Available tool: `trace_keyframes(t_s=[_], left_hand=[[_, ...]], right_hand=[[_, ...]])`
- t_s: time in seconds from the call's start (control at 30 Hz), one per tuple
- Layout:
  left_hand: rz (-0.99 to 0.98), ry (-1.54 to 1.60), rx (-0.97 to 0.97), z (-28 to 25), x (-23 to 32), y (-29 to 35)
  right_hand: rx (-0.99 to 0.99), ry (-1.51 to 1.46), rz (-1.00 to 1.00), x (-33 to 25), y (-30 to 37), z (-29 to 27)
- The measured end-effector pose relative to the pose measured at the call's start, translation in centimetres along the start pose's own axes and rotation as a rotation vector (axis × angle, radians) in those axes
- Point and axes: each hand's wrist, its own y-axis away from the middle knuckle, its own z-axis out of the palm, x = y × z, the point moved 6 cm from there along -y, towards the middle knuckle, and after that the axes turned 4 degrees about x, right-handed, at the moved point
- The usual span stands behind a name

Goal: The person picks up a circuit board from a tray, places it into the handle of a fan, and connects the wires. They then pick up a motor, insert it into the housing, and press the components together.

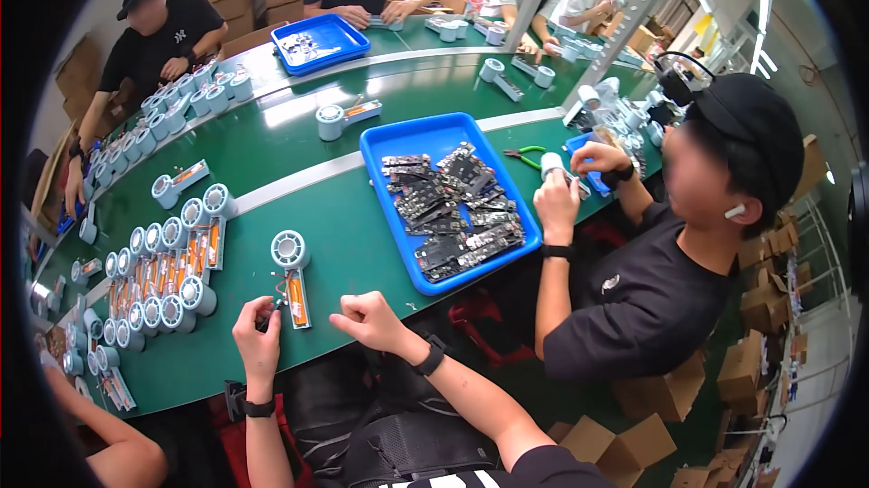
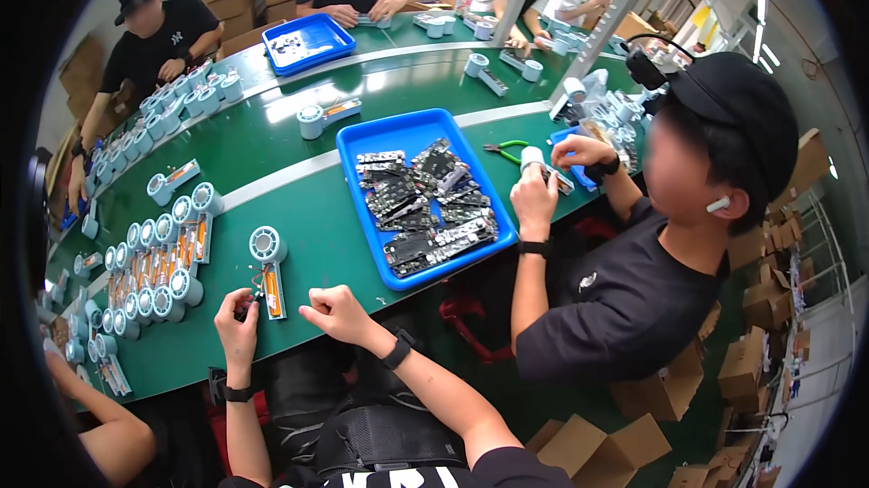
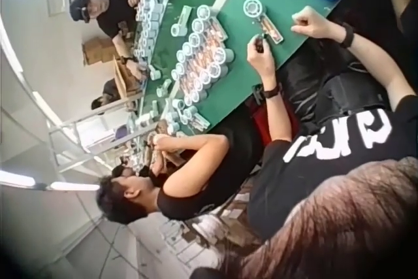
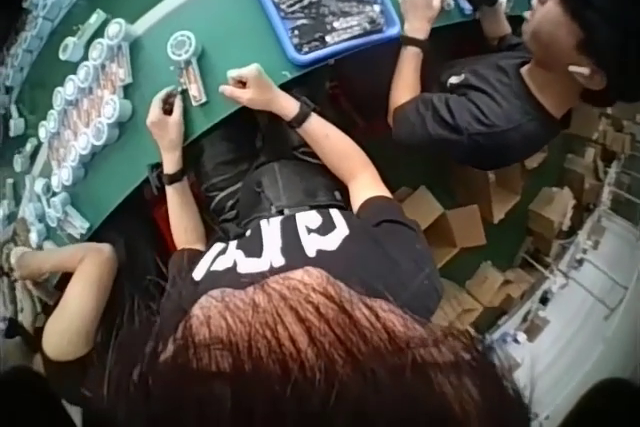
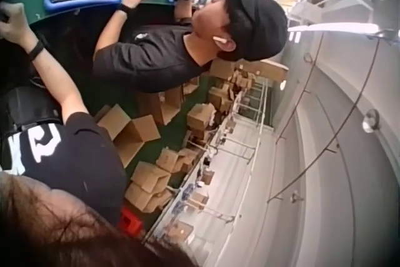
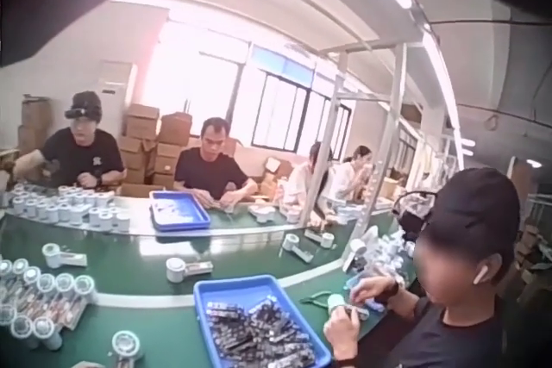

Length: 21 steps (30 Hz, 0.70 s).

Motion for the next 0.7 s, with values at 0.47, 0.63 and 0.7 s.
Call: trace_keyframes(t_s=[0.47, 0.63, 0.7], left_hand=[[-0.006, 0.016, -0.026, 0.2, 0.0, -0.7], [0.022, 0.049, -0.054, 0.6, 0.2, -0.7], [-0.007, 0.051, -0.044, 0.2, 0.2, -0.6]], right_hand=[[0.009, 0.158, -0.065, -0.9, 0.1, 0.8], [0.007, 0.190, -0.104, -1.1, -0.1, 0.8], [-0.066, 0.102, 0.032, -1.4, 0.2, 0.7]])
